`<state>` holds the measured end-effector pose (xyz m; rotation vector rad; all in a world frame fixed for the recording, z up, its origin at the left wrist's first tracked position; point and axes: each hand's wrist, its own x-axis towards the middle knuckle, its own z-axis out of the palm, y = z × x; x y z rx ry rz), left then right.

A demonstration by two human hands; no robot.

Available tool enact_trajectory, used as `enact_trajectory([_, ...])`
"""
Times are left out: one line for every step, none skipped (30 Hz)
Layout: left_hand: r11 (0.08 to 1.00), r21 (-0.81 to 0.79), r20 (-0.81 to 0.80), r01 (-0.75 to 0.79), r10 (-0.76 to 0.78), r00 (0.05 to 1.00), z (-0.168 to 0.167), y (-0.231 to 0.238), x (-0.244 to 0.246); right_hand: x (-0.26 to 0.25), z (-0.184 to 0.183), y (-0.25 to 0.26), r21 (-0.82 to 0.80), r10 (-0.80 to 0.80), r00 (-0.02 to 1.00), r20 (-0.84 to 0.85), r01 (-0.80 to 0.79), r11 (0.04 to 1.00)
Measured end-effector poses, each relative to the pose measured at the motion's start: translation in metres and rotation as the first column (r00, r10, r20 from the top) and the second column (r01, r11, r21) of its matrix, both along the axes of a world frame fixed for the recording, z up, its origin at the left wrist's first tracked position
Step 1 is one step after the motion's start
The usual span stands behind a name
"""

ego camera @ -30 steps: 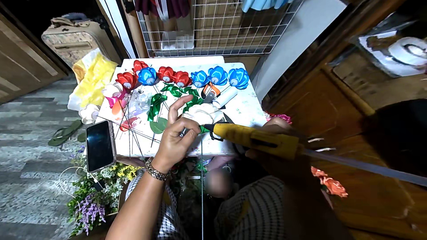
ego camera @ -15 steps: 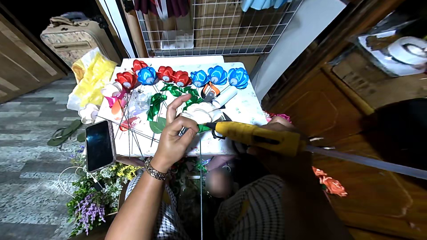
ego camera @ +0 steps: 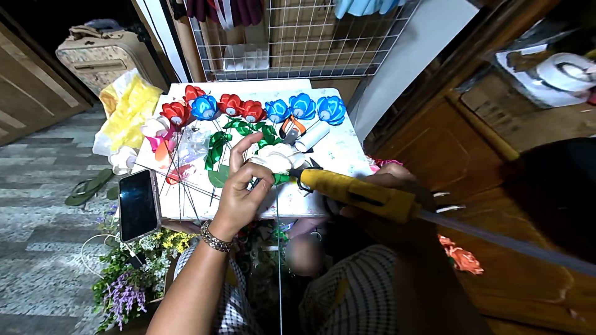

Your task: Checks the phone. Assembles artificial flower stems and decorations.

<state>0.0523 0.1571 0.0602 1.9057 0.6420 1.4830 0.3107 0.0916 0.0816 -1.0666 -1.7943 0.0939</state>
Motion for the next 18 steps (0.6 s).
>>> enact_trajectory([1.000, 0.000, -0.002, -0.001, 0.001, 1.000, 0.000, 0.000, 0.000, 0.000, 0.001, -0.001, -0.004, -0.008, 1.000, 0.012, 0.008, 1.000])
enact_trajectory([1.000, 0.000, -0.007, -0.004, 0.004, 1.000, 0.000, 0.000, 0.000, 0.000, 0.003, -0.001, -0.012, -0.011, 0.999, 0.032, 0.011, 1.000])
enact_trajectory([1.000, -0.002, -0.013, -0.012, 0.012, 1.000, 0.000, 0.001, 0.000, 0.000, 0.004, -0.002, -0.018, -0.011, 0.999, 0.050, 0.012, 1.000])
enact_trajectory([1.000, -0.008, -0.020, -0.018, 0.018, 1.000, 0.000, 0.001, -0.001, 0.001, 0.005, -0.002, -0.027, -0.008, 0.998, 0.059, 0.010, 1.000])
enact_trajectory([1.000, -0.014, -0.020, -0.022, 0.021, 1.000, 0.000, 0.001, -0.001, 0.002, 0.005, -0.001, -0.036, -0.002, 0.999, 0.053, 0.004, 0.999])
enact_trajectory([1.000, -0.021, -0.012, -0.019, 0.019, 1.000, -0.001, 0.002, -0.001, 0.004, 0.004, -0.001, -0.051, 0.020, 1.000, 0.020, -0.019, 0.999])
enact_trajectory([0.999, -0.030, 0.008, -0.012, 0.012, 1.000, -0.002, 0.002, -0.001, 0.006, 0.002, -0.001, -0.068, 0.054, 0.997, -0.046, -0.057, 0.996])
enact_trajectory([0.999, -0.041, 0.036, -0.001, 0.002, 0.999, -0.003, 0.003, -0.001, 0.009, 0.000, 0.000, -0.093, 0.096, 0.987, -0.131, -0.108, 0.990])
enact_trajectory([0.999, -0.053, 0.065, 0.013, -0.009, 0.998, -0.003, 0.005, -0.001, 0.012, -0.002, 0.000, -0.097, 0.142, 0.961, -0.237, -0.169, 0.981])
enact_trajectory([0.997, -0.072, 0.100, 0.029, -0.022, 0.995, -0.004, 0.006, 0.000, 0.014, -0.004, 0.000, -0.096, 0.146, 0.930, -0.338, -0.188, 0.977])
enact_trajectory([0.995, -0.093, 0.136, 0.047, -0.034, 0.990, -0.005, 0.006, 0.000, 0.017, -0.008, 0.001, -0.090, 0.107, 0.893, -0.437, -0.162, 0.983])
enact_trajectory([0.992, -0.114, 0.163, 0.060, -0.041, 0.986, -0.005, 0.007, 0.000, 0.022, -0.012, 0.008, -0.055, 0.100, 0.855, -0.508, -0.148, 0.987])
enact_trajectory([0.988, -0.138, 0.180, 0.065, -0.039, 0.983, -0.005, 0.007, 0.000, 0.026, -0.013, 0.016, -0.023, 0.088, 0.827, -0.555, -0.121, 0.992])
enact_trajectory([0.984, -0.167, 0.187, 0.057, -0.025, 0.982, -0.005, 0.007, 0.000, 0.030, -0.015, 0.025, -0.026, 0.047, 0.818, -0.573, -0.075, 0.997])
enact_trajectory([0.978, -0.204, 0.191, 0.052, -0.013, 0.982, -0.004, 0.006, 0.001, 0.035, -0.017, 0.031, -0.086, -0.034, 0.824, -0.566, -0.018, 0.996])
enact_trajectory([0.967, -0.250, 0.186, 0.047, 0.000, 0.983, -0.004, 0.006, 0.000, 0.039, -0.021, 0.035, -0.202, -0.149, 0.831, -0.537, 0.045, 0.978])
enact_trajectory([0.951, -0.305, 0.181, 0.053, 0.003, 0.983, -0.005, 0.006, 0.000, 0.043, -0.026, 0.039, -0.341, -0.267, 0.828, -0.493, 0.099, 0.935])
enact_trajectory([0.924, -0.378, 0.165, 0.053, 0.011, 0.986, -0.004, 0.005, -0.001, 0.046, -0.031, 0.043, -0.464, -0.358, 0.818, -0.450, 0.128, 0.876])
